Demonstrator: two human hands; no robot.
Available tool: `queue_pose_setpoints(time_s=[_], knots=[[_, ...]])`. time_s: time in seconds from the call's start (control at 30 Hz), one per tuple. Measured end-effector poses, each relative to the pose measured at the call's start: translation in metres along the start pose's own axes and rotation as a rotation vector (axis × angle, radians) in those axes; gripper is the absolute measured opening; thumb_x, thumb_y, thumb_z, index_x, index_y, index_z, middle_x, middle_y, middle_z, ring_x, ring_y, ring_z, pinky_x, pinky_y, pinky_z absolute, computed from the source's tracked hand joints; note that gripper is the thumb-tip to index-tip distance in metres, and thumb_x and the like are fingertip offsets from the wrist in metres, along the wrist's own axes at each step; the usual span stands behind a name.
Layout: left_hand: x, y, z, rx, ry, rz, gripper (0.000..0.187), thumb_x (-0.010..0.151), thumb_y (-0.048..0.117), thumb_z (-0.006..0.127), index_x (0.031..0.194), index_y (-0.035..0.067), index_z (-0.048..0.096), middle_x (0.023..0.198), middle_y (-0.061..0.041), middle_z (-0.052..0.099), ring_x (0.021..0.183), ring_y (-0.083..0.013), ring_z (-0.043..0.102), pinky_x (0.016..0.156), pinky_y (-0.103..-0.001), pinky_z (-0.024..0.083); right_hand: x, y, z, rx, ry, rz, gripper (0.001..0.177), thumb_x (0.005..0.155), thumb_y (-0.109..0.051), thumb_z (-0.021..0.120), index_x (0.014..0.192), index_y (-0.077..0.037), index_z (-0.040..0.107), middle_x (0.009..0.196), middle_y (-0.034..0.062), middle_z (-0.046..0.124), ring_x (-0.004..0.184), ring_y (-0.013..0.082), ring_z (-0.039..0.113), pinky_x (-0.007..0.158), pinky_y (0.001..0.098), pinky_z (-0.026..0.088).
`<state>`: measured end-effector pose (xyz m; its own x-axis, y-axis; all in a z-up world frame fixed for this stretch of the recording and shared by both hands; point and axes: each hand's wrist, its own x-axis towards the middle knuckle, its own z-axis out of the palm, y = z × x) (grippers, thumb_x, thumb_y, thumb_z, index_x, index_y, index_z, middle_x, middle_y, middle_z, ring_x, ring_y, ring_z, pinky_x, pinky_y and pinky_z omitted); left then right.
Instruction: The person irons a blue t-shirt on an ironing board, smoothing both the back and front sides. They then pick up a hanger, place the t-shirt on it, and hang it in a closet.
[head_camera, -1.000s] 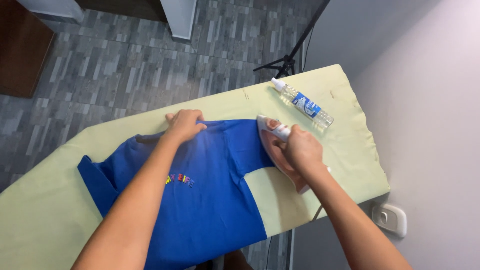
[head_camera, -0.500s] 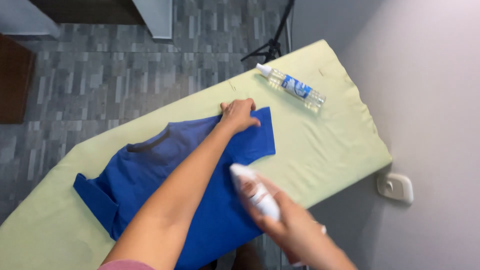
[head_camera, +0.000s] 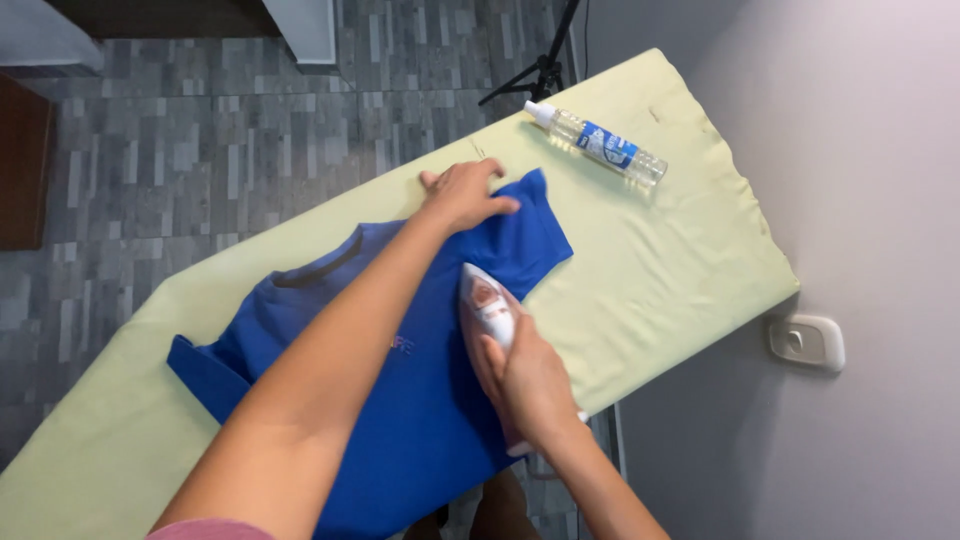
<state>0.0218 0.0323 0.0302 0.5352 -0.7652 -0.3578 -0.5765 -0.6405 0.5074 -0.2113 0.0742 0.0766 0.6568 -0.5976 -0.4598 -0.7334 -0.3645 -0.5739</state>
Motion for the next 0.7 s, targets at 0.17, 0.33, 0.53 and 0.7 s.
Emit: queue_pose_setpoints(time_s=[0.17,0.33,0.53,0.7], knots=[[-0.043,-0.064,-0.045,0.308,-0.258,-0.155,0.069,0.063,0.064,0.067,0.114,0.021,0.052,0.123,-0.005,0.053,0.118,-0.0257,0.046,0.097,-0.071,0.018,-0.040,0.001,-0.037,0.004,-0.149,0.265,0.050,0.085,-0.042,0.042,0.131,-0.023,0.035,0.104,0.0184,0.063,0.094,0.0357,0.061,0.076,0.0378,0.044],[-0.046,-0.157,-0.029,-0.306,-0.107,-0.183,0.018,0.071,0.030,0.074,0.076,0.015,0.066,0.079,0.000,0.064,0.076,-0.0129,0.056,0.068,-0.027,0.039,-0.071,-0.038,-0.045,-0.063,-0.337,0.322,0.060,0.080,-0.044,0.044,0.138,-0.048,0.030,0.118,-0.0021,0.062,0.098,0.0216,0.063,0.080,0.0279,0.045],[-0.053,-0.146,-0.030,-0.219,-0.031,-0.328,0.019,0.070,0.046,0.068,0.075,0.028,0.065,0.094,0.010,0.066,0.101,-0.0138,0.055,0.092,-0.040,0.023,-0.010,-0.044,0.002,-0.092,-0.087,0.016,0.056,0.083,-0.044,0.047,0.135,-0.027,0.037,0.097,0.0161,0.065,0.087,0.0373,0.061,0.070,0.0408,0.044],[-0.073,-0.139,-0.039,-0.402,0.094,-0.337,0.020,0.070,0.038,0.072,0.085,0.025,0.072,0.087,0.001,0.069,0.097,-0.0188,0.061,0.085,-0.033,0.045,0.076,-0.057,0.042,-0.244,0.044,-0.067,0.054,0.082,-0.059,0.051,0.096,-0.007,0.048,0.084,0.0262,0.063,0.084,0.0427,0.064,0.067,0.0470,0.053]])
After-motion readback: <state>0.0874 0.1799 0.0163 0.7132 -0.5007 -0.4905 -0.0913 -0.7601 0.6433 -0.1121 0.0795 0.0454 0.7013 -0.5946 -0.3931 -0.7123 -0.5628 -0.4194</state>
